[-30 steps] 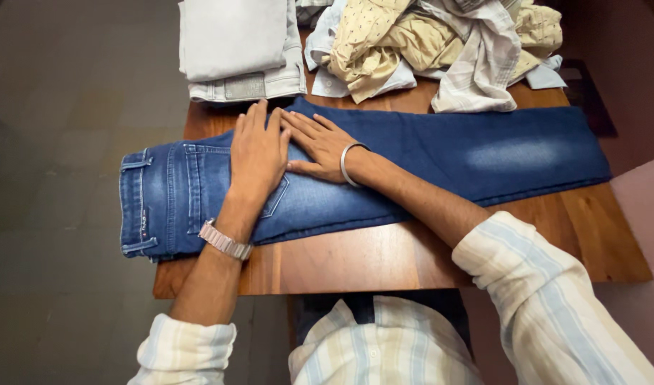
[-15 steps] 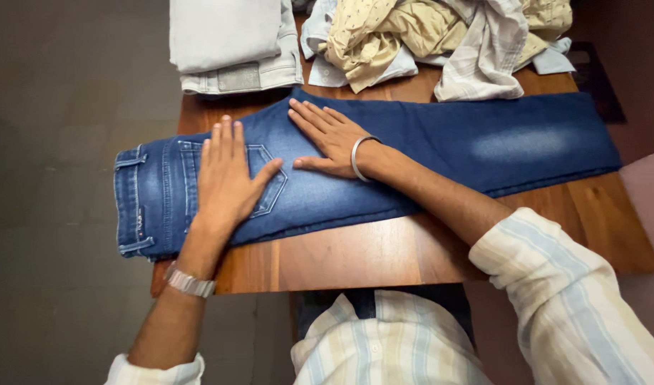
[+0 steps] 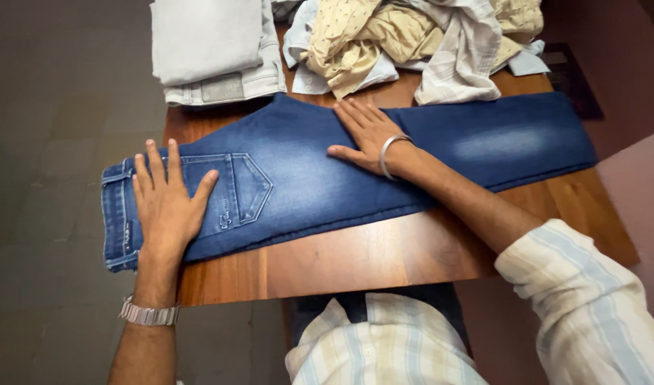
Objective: The person folds a pair of light-colored pants on a wooden table, smoothing and aligning the fabric before stacking it. Then the person unfolds a pair of blue jeans, aligns the legs, and folds them into a compact rectangle.
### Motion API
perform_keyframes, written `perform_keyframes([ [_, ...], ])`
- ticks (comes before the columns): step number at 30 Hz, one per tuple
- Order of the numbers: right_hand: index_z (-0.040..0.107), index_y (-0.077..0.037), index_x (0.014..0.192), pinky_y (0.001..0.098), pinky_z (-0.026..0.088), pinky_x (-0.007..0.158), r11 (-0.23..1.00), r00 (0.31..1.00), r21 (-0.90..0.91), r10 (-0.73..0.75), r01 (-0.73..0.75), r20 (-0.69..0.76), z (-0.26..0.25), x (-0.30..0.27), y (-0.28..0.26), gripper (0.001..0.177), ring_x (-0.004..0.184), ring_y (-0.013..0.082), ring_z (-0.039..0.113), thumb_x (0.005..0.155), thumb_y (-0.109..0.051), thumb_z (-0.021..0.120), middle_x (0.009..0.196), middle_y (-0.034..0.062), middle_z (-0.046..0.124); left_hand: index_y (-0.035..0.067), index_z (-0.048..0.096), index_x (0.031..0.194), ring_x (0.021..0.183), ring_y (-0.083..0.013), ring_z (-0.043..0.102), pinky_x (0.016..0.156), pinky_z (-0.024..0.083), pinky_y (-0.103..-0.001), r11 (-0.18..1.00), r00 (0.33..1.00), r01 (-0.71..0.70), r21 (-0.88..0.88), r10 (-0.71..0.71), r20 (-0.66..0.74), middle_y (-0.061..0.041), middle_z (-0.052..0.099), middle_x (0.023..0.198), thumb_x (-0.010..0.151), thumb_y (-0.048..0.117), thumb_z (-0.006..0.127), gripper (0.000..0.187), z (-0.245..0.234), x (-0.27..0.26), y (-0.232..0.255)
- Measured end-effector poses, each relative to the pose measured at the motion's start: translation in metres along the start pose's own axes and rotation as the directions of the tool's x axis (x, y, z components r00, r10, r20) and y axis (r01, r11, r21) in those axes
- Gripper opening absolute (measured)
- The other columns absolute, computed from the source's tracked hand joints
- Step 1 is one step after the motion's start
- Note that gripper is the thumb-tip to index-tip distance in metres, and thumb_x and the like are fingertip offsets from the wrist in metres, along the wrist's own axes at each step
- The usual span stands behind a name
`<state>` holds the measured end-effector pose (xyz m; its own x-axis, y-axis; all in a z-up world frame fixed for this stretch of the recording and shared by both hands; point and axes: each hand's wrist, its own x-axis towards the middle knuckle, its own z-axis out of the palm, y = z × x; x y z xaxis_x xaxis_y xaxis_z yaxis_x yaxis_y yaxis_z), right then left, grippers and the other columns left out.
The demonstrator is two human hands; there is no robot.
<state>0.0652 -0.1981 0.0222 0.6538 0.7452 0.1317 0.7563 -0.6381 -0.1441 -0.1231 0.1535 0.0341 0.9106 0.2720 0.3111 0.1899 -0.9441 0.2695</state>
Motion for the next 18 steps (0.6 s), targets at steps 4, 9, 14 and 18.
perform_keyframes([
  [4,0.022,0.004,0.159,0.0438,0.014,0.125,0.996,0.996,-0.018,0.083,-0.083,-0.021,-0.008,-0.025,0.028,0.098,0.156,0.0353,0.018,0.098,-0.07,0.04,0.167,0.022,0.022,0.006,0.028,0.164,0.154,-0.0491,0.013,0.123,0.015,-0.059,1.0,1.0,-0.002,-0.005,0.002,0.004,-0.026,0.015,0.17,0.098,0.065,0.05,0.091,-0.001,0.0,0.0],
  [9,0.022,0.005,0.159,0.0441,0.015,0.125,0.989,0.989,-0.016,0.143,-0.144,-0.04,-0.017,-0.058,0.051,0.098,0.155,0.036,0.019,0.098,-0.07,0.039,0.168,0.022,0.02,0.005,0.028,0.164,0.155,-0.0493,0.014,0.123,0.015,-0.059,1.0,1.0,-0.001,0.009,0.001,0.008,-0.027,0.015,0.17,0.098,0.065,0.048,0.091,-0.005,-0.002,0.002],
  [14,0.022,0.007,0.158,0.0446,0.015,0.123,0.991,0.991,0.002,0.133,-0.133,-0.014,-0.017,-0.056,0.055,0.1,0.154,0.0375,0.019,0.098,-0.07,0.04,0.167,0.0248,0.018,0.005,0.027,0.163,0.153,-0.05,0.014,0.122,0.015,-0.059,0.998,0.998,0.035,0.044,-0.038,0.051,-0.028,0.015,0.168,0.097,0.066,0.045,0.092,-0.007,-0.001,0.002],
  [18,0.024,0.006,0.157,0.0451,0.016,0.124,0.991,0.991,0.008,0.136,-0.136,0.0,-0.021,-0.053,0.058,0.1,0.153,0.0381,0.02,0.097,-0.072,0.041,0.167,0.0246,0.02,0.005,0.026,0.163,0.153,-0.0502,0.014,0.121,0.015,-0.061,0.992,0.991,0.09,0.083,-0.098,0.087,-0.03,0.014,0.168,0.098,0.064,0.042,0.089,-0.016,-0.003,0.0],
])
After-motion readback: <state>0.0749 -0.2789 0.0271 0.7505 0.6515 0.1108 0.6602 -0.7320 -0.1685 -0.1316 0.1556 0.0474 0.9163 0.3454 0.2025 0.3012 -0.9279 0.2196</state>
